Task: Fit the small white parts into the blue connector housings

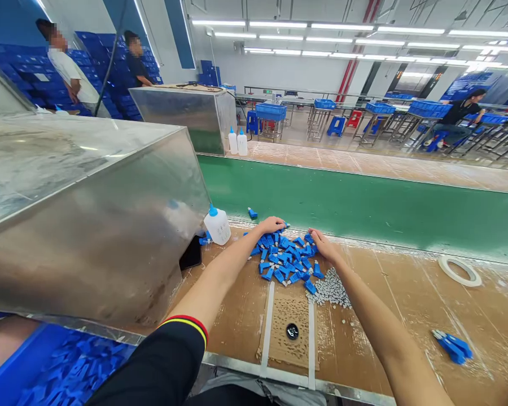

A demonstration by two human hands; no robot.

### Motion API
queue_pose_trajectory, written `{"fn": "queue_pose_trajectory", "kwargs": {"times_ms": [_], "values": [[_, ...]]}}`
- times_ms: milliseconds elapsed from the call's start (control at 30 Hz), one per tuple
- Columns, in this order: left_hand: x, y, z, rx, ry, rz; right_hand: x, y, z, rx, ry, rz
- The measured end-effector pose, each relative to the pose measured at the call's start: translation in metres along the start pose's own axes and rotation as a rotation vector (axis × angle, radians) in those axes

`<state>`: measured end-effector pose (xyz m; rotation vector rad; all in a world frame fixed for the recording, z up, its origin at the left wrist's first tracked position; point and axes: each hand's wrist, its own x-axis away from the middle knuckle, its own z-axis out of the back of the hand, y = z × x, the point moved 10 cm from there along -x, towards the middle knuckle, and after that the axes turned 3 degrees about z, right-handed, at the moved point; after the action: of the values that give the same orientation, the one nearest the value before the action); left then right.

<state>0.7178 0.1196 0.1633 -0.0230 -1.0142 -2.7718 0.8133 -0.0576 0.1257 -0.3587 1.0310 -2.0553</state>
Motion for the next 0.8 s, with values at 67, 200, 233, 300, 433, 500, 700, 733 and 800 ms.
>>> {"fn": "queue_pose_trajectory", "kwargs": {"times_ms": [67, 200, 233, 300, 433, 500, 700, 733, 800], "values": [[0.005, 0.005, -0.008, 0.004, -0.051, 0.000, -0.004, -0.016, -0.017, -0.048, -0.046, 0.030], [0.016, 0.008, -0.011, -0.019, -0.121, 0.037, -0.002, -0.046, -0.035, -0.113, -0.132, 0.089], [0.017, 0.006, -0.006, -0.029, -0.123, 0.057, 0.000, -0.051, -0.035, -0.122, -0.145, 0.099], [0.015, -0.003, 0.012, -0.056, -0.088, 0.119, 0.003, -0.058, -0.026, -0.130, -0.146, 0.108], [0.020, -0.043, 0.061, -0.134, 0.088, 0.336, 0.022, -0.064, 0.009, -0.133, -0.065, 0.091], [0.030, -0.060, 0.074, -0.168, 0.155, 0.435, 0.046, -0.069, 0.026, -0.169, -0.033, 0.087], [0.059, -0.049, 0.073, -0.113, 0.265, 0.461, 0.172, -0.066, 0.064, -0.343, 0.189, 0.048], [0.062, -0.043, 0.074, -0.078, 0.286, 0.448, 0.196, -0.059, 0.066, -0.351, 0.238, 0.023], [0.072, -0.029, 0.077, 0.013, 0.341, 0.417, 0.244, -0.039, 0.066, -0.354, 0.337, -0.042]]}}
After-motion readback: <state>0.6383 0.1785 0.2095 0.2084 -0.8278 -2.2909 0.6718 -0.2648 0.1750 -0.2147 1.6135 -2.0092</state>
